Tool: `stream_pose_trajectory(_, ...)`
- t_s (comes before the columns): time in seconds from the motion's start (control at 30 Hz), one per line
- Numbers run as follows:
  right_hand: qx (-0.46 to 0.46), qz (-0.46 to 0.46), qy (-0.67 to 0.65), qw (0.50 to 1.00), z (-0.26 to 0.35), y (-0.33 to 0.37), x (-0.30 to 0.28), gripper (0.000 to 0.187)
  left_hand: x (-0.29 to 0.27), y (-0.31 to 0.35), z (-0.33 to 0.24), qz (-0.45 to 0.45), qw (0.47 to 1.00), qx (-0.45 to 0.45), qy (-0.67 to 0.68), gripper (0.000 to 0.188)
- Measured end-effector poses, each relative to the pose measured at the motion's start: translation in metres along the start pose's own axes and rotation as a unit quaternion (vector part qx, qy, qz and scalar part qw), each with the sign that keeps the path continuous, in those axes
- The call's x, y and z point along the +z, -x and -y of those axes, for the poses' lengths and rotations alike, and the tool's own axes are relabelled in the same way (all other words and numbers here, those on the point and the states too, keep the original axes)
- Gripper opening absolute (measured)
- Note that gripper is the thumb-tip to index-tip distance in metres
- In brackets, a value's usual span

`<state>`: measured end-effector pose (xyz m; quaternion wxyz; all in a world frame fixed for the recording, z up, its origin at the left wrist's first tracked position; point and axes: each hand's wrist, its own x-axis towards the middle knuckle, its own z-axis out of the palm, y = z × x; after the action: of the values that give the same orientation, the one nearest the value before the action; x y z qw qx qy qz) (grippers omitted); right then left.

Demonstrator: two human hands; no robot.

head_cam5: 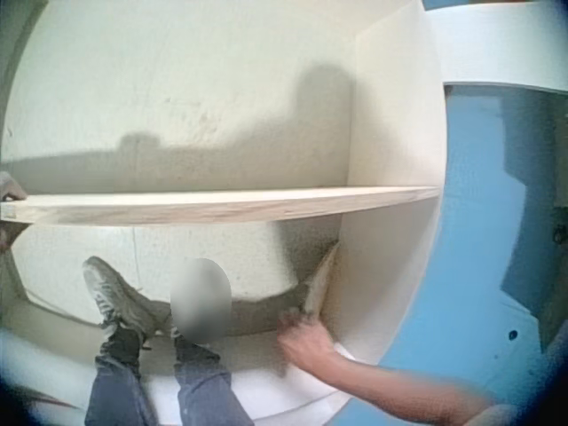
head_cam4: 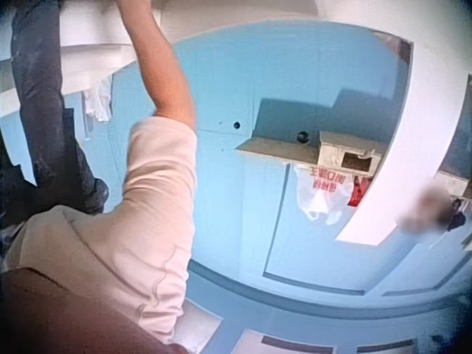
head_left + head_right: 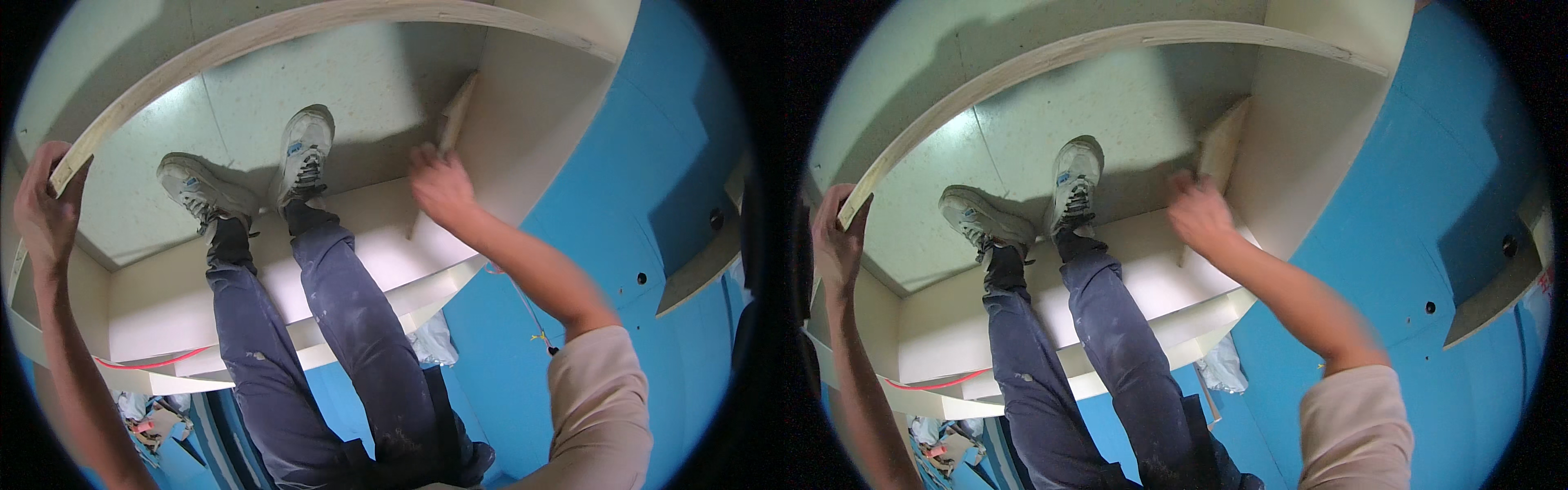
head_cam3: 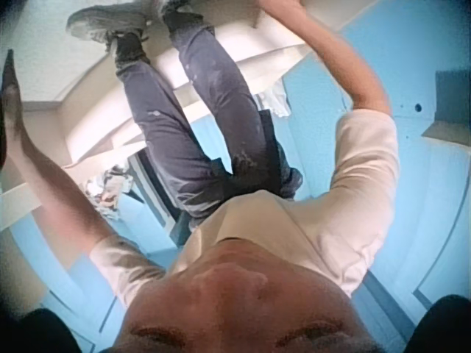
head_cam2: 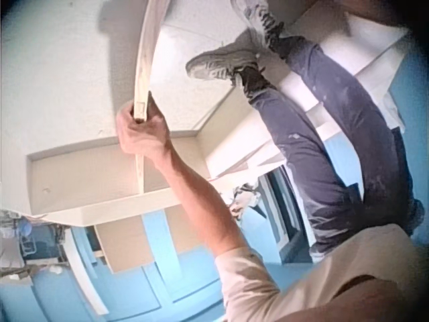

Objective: The person assembles a white wooden shelving unit by placing wooden panels into the frame and securing them with a pneumatic nail gun. The person repeatedly positions panels, aligns them, and fastens them in place.

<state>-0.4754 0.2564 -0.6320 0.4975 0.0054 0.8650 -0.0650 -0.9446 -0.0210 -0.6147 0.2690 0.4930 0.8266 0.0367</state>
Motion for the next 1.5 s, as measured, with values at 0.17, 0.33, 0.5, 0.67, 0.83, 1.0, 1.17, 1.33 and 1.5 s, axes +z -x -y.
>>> stream_pose_trajectory(0.17, 0.076, 0.025, 0.073, 0.994, -0.049, 0.107, -0.014, 0.024, -0.001, -0.002, -0.008, -0.023, 1.0, -0.002, -0.003, 0.02)
stream_pose_trajectory(0.33, 0.134, 0.097, 0.143, 0.976, -0.102, 0.136, 0.012, 0.026, 0.001, -0.004, 0.0, 0.001, 0.998, -0.047, 0.029, 0.018)
stream_pose_trajectory(0.5, 0.138, -0.06, 0.157, 0.976, -0.128, 0.092, 0.028, 0.03, -0.002, -0.009, -0.004, 0.041, 0.994, -0.089, 0.045, 0.017)
stream_pose_trajectory(0.67, 0.195, -0.141, 0.151, 0.959, -0.158, 0.05, 0.048, 0.032, -0.009, -0.014, -0.023, 0.057, 0.997, -0.023, 0.041, 0.028)
stream_pose_trajectory(0.83, 0.205, -0.134, 0.115, 0.963, -0.161, 0.036, 0.063, 0.028, 0.008, -0.041, -0.093, 0.003, 0.999, 0.035, 0.027, 0.039)
stream_pose_trajectory(1.0, 0.186, -0.117, 0.117, 0.968, -0.167, 0.047, 0.07, 0.028, -0.005, -0.083, -0.153, 0.174, 0.98, -0.094, -0.012, 0.044)
stream_pose_trajectory(1.17, 0.082, -0.141, 0.063, 0.985, -0.171, 0.063, 0.08, 0.03, 0.016, -0.052, -0.146, 0.081, 0.994, 0.073, -0.026, 0.051)
stream_pose_trajectory(1.33, 0.072, -0.072, -0.032, 0.994, -0.144, 0.101, 0.089, 0.025, 0.029, -0.034, -0.143, 0.08, 0.993, 0.072, -0.04, 0.056)
stream_pose_trajectory(1.5, 0.087, -0.102, -0.037, 0.99, -0.137, 0.107, 0.102, 0.017, 0.027, -0.019, -0.157, 0.082, 0.991, 0.104, -0.029, 0.048)
